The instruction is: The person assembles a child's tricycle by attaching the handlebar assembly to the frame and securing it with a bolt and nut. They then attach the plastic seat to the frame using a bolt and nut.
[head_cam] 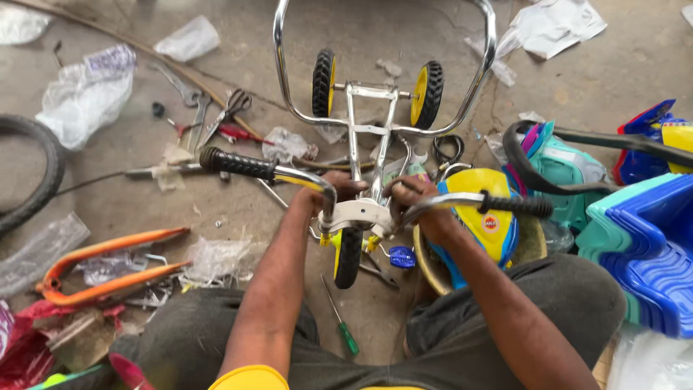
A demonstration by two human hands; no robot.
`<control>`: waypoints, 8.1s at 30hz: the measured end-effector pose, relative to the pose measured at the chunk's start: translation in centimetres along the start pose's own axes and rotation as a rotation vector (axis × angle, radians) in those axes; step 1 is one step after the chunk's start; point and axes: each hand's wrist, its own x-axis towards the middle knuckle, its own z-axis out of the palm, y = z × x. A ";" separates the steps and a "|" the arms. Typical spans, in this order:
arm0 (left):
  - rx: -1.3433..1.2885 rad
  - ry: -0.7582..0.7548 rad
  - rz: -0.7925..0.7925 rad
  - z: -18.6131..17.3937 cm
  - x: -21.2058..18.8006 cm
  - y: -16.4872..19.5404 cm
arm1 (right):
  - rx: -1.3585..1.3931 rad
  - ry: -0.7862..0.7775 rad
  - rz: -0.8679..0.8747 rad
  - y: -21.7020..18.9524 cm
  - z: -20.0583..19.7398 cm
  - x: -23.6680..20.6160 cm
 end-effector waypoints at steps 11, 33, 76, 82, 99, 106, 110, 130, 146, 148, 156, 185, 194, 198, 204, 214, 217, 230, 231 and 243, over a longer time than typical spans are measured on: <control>-0.197 0.110 0.107 1.6 -1.1 -1.6 | 0.634 0.121 0.002 1.1 3.7 -2.3; -0.439 0.097 0.291 3.1 -6.9 -0.9 | 0.807 0.347 -0.149 0.8 4.3 0.2; -0.085 0.225 0.074 1.8 -4.3 0.8 | 0.855 0.511 -0.164 1.5 5.1 0.4; 0.090 0.219 0.086 0.9 -3.4 0.8 | 0.863 0.497 -0.159 1.7 5.3 0.7; 0.237 0.318 0.057 1.1 -2.4 1.3 | 0.790 0.449 -0.095 1.5 4.3 1.2; 0.243 0.266 0.153 0.6 -1.7 0.6 | -0.062 -0.058 -0.215 -0.4 -0.7 4.8; 0.274 0.268 0.193 0.6 -2.0 0.3 | 0.028 -0.044 0.019 -0.7 0.1 5.4; 0.137 0.321 0.151 1.1 -3.6 0.7 | -0.099 -0.363 -0.056 -3.8 -0.2 5.8; 0.040 0.290 0.178 0.1 -0.4 -2.0 | -0.855 -0.584 -0.436 -7.9 1.7 7.5; 0.068 0.279 0.177 -0.3 0.5 -2.2 | -0.884 -0.608 -0.502 -7.7 1.7 8.1; -0.085 0.312 0.159 -2.6 1.8 -2.8 | -1.122 -0.857 -0.488 -7.0 0.9 13.0; -0.011 0.298 0.190 0.8 1.1 -1.7 | -1.412 -0.338 -0.390 -8.2 4.9 -5.4; 0.030 0.161 0.277 1.5 -3.4 0.2 | -1.884 -0.222 0.034 -13.0 3.8 -0.3; -0.158 0.017 0.281 1.4 -3.5 0.6 | -1.719 -0.119 0.007 -13.5 2.6 0.9; -0.137 0.074 0.258 1.2 -2.6 0.6 | -1.812 0.014 -0.033 -13.7 2.3 2.3; -0.238 0.087 0.232 1.3 -1.5 0.3 | -1.760 -0.319 -0.096 -12.9 3.6 3.2; -0.216 0.113 0.214 1.4 -1.8 0.5 | -1.775 -0.466 0.020 -13.0 4.2 4.1; -0.101 0.160 0.248 2.1 -4.8 1.5 | -1.569 -0.357 -0.066 -11.1 5.2 5.0; -0.113 0.158 0.243 2.1 -4.9 1.5 | -1.559 -0.349 -0.065 -10.9 5.2 5.1; -0.248 0.134 0.278 1.9 -4.4 0.0 | -1.563 -0.562 0.157 -10.1 6.5 6.0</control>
